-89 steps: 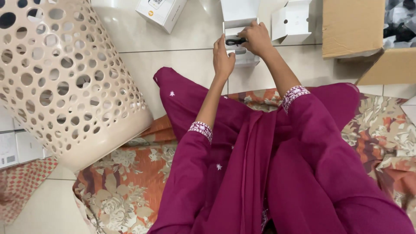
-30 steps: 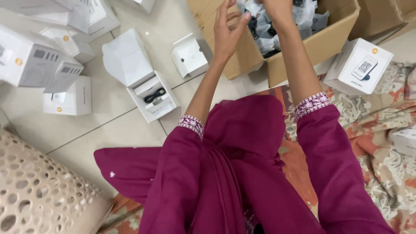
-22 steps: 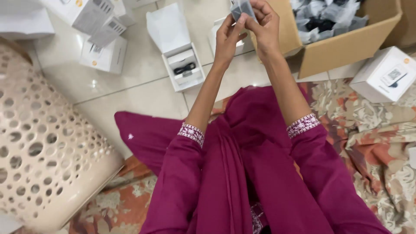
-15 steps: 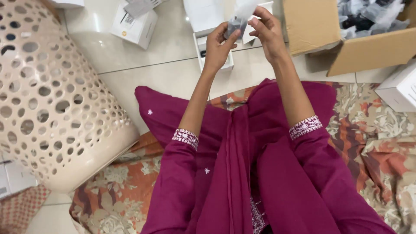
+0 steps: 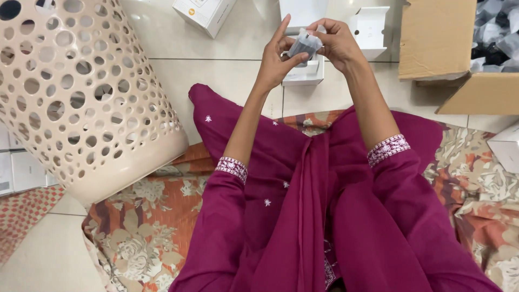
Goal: The person packs small boxed products and cables into larger shipping boxes while sitting on the floor.
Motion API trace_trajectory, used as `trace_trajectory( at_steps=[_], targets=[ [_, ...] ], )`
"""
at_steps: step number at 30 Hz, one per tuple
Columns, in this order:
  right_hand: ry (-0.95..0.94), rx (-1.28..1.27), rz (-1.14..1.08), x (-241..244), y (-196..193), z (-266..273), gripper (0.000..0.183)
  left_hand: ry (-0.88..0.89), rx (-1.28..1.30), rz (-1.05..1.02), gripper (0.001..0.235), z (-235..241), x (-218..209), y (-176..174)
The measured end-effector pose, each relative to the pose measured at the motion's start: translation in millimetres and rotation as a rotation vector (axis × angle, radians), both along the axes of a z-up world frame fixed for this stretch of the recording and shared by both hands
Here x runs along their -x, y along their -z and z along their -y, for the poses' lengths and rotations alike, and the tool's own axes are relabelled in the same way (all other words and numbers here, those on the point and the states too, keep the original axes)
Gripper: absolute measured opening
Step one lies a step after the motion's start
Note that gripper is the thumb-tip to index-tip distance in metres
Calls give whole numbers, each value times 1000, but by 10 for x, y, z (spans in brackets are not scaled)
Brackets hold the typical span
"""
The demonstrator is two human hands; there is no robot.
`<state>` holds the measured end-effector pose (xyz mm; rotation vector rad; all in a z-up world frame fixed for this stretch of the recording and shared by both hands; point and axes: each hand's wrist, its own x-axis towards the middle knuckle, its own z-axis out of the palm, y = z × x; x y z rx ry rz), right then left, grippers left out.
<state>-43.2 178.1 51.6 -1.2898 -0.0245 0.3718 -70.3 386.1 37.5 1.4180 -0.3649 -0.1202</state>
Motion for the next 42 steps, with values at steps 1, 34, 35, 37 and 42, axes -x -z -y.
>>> trace_trajectory(
  at_steps=[1,34,35,37,42],
  targets=[
    [-7,17,-46,-2,146,3,9,-3,-18,36,67,2,-1,113],
    [-17,1364,821,113,1292,-174,58,-328,-1316,138,65,362,-225,1932],
    [6,1381,828,106,1316,-180,59,-332,-1343,172,64,364,-223,1947],
    [15,1398,824,95,1324,-199,58,-368,-1268,183,48,364,-216,1928],
    [25,1443,804,71,1339,-206,58,-340,-1261,143,18,357,-222,1790]
  ],
)
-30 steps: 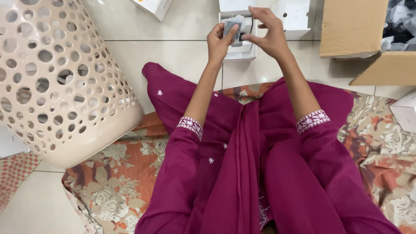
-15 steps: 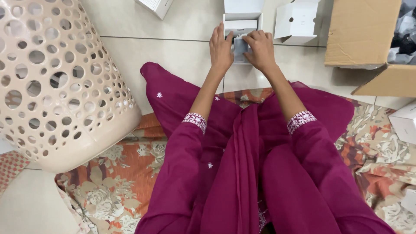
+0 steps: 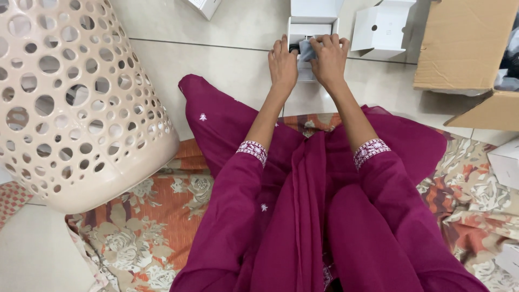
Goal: The person packs small boxed products and cables into larger shipping boxes while sitting on the floor.
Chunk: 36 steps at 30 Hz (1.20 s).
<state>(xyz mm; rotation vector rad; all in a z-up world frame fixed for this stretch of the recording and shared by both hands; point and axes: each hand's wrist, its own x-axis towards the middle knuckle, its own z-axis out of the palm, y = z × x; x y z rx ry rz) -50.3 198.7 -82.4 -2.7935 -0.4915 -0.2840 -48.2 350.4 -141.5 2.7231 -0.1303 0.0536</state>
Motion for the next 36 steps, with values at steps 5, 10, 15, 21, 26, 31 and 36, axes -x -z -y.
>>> trace_trajectory(
  at_steps=[5,10,15,21,26,31,36],
  targets=[
    [-5,46,31,7,47,-19,60,5,-17,64,14,-15,16,-37],
    [-18,7,22,-31,9,-15,60,0,-64,11,8,6,-43,-92],
    [-23,-47,28,-91,50,-21,58,17,-308,-23,6,59,-335,332],
    [45,-175,-41,-191,-11,-34,47,-8,-314,108,8,75,-503,623],
    [23,-282,-135,-204,-99,-17,48,-1,-339,91,10,102,-483,563],
    [-4,-282,-166,-250,64,93,49,24,-374,-45,5,116,-488,469],
    [-43,-258,-144,-216,-13,81,52,0,-409,-182,15,225,-549,638]
  ],
)
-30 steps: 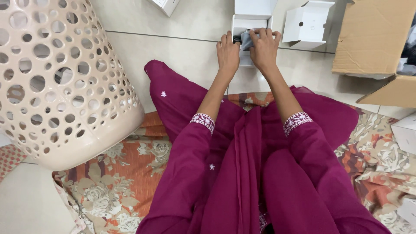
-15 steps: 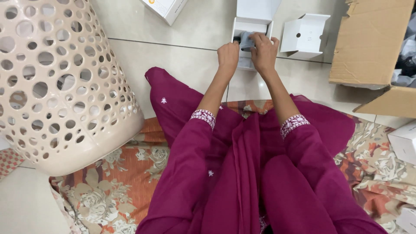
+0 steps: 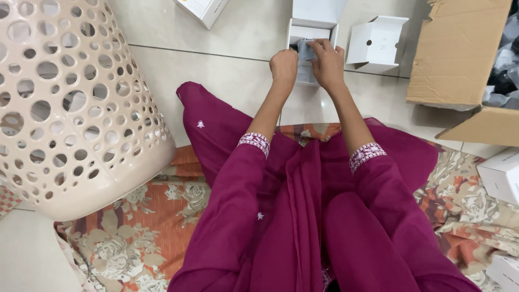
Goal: The person packs small boxed products and cables into larger shipping boxes while sitting on the floor.
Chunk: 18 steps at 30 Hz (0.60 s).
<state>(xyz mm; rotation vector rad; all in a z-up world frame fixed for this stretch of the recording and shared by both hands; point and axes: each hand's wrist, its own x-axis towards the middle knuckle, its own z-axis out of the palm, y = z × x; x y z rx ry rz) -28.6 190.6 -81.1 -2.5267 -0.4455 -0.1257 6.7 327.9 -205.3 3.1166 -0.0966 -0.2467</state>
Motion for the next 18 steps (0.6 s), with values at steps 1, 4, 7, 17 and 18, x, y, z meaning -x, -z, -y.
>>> trace_trajectory(
  at_steps=[1,4,7,17,18],
  targets=[
    [16,31,24,1,-15,-32,52,-1,-35,33,12,7,4,12],
    [73,99,48,-29,12,-118,51,-19,-52,116,32,-46,33,-136],
    [140,170,41,-53,98,-181,48,-12,-14,155,53,-91,37,-86],
    [178,268,142,-16,171,-231,42,-10,12,139,50,-41,61,-191],
    [180,265,143,-44,168,-249,42,-9,8,140,50,-83,92,-355]
  ],
)
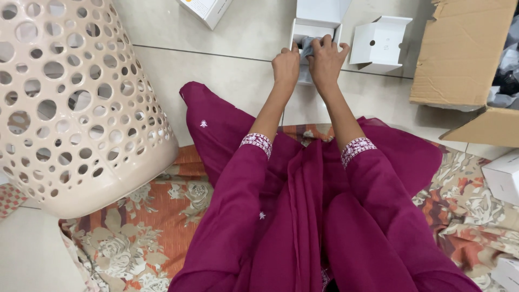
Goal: The person packs small boxed products and cables into larger shipping boxes while sitting on the floor.
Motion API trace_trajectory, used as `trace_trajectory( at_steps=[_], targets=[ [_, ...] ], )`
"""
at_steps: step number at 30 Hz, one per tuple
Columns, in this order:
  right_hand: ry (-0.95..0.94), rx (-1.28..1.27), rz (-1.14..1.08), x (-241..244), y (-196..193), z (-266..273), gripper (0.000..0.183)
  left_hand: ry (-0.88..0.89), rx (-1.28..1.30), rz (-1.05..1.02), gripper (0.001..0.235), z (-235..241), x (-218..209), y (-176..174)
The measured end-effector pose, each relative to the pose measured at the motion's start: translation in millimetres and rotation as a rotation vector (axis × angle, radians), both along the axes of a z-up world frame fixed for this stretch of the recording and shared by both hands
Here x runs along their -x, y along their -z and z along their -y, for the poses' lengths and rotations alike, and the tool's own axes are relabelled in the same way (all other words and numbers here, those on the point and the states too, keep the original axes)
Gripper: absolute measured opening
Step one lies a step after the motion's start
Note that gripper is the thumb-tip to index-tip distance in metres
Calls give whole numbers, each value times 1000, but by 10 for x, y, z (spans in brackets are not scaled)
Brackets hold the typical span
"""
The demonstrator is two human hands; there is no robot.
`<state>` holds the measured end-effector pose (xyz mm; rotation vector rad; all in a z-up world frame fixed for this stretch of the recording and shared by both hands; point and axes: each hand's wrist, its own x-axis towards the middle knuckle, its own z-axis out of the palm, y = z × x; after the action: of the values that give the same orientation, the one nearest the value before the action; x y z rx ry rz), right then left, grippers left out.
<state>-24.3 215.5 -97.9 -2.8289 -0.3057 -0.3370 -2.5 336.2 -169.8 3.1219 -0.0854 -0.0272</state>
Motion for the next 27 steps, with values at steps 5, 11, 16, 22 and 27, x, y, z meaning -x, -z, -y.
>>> trace_trajectory(
  at_steps=[5,11,16,22,27],
  targets=[
    [-21,-40,-9,58,-389,64,57,32,103,220,62,-66,208,-491],
    [104,-398,157,225,-361,832,58,316,727,381,62,659,10,-868],
    [500,-644,172,451,-38,1427,80,377,782,137,72,1701,-796,-423],
    [883,-951,-343,485,-599,1524,98,230,745,-268,99,2181,-1104,-152],
    [700,-1211,-337,445,359,1851,60,157,702,-443,104,1874,-1012,-122]
  ],
)
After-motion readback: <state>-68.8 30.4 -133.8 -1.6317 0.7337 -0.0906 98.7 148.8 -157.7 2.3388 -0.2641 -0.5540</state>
